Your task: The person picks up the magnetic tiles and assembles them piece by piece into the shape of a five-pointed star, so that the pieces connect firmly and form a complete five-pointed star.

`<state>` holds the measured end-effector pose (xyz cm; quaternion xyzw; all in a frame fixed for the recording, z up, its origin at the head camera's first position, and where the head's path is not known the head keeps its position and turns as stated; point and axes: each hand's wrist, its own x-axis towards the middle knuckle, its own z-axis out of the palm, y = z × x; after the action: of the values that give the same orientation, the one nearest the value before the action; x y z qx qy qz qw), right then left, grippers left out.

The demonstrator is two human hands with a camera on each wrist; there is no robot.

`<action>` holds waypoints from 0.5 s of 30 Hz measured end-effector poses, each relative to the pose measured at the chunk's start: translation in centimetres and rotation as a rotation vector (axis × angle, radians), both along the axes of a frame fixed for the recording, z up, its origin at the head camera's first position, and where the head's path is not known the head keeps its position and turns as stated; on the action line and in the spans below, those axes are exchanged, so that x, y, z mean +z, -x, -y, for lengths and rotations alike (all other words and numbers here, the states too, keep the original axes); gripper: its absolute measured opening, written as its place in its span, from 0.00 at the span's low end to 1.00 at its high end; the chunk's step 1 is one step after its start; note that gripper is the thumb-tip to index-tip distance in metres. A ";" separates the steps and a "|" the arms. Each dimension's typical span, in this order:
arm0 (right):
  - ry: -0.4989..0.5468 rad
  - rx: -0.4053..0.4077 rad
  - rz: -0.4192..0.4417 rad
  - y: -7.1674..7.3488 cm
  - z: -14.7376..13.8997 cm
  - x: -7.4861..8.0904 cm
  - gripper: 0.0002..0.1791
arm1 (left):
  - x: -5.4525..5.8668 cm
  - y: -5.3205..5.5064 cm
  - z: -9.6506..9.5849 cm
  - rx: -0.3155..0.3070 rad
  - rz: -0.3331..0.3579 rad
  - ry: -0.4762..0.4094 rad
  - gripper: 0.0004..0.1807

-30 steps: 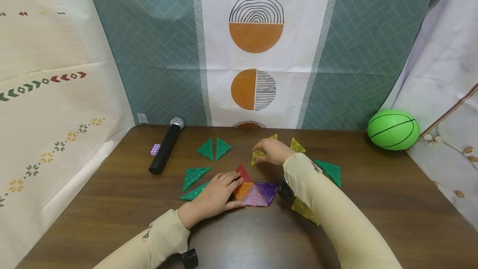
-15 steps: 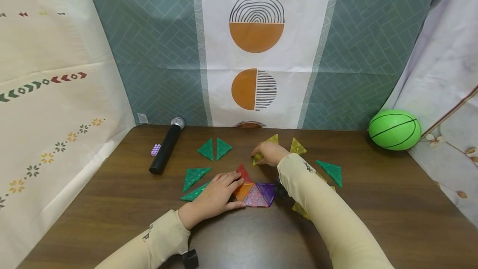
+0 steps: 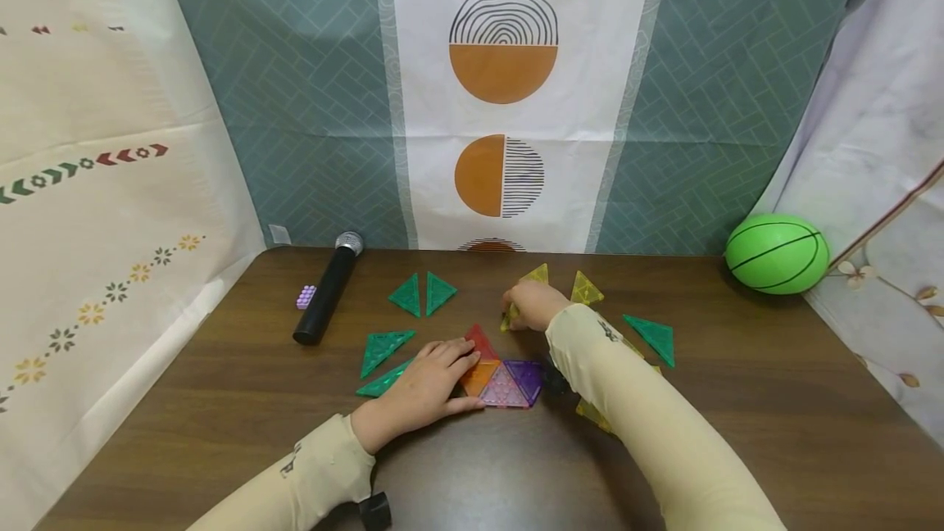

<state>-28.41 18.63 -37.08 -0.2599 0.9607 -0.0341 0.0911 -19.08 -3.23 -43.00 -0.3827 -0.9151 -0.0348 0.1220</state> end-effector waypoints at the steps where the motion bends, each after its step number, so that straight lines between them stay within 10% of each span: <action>1: 0.001 -0.006 0.007 -0.1 0.0 0.1 0.15 | 0.0 0.0 0.0 0.001 0.002 0.000 0.35; 15: 0.022 -0.007 -0.012 -1.7 -0.8 -0.4 0.13 | 0.1 0.0 0.0 0.006 0.004 -0.003 0.36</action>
<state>-26.74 19.48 -37.53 -0.2579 0.9617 -0.0435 0.0823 -19.04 -3.27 -42.94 -0.3797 -0.9165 -0.0364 0.1207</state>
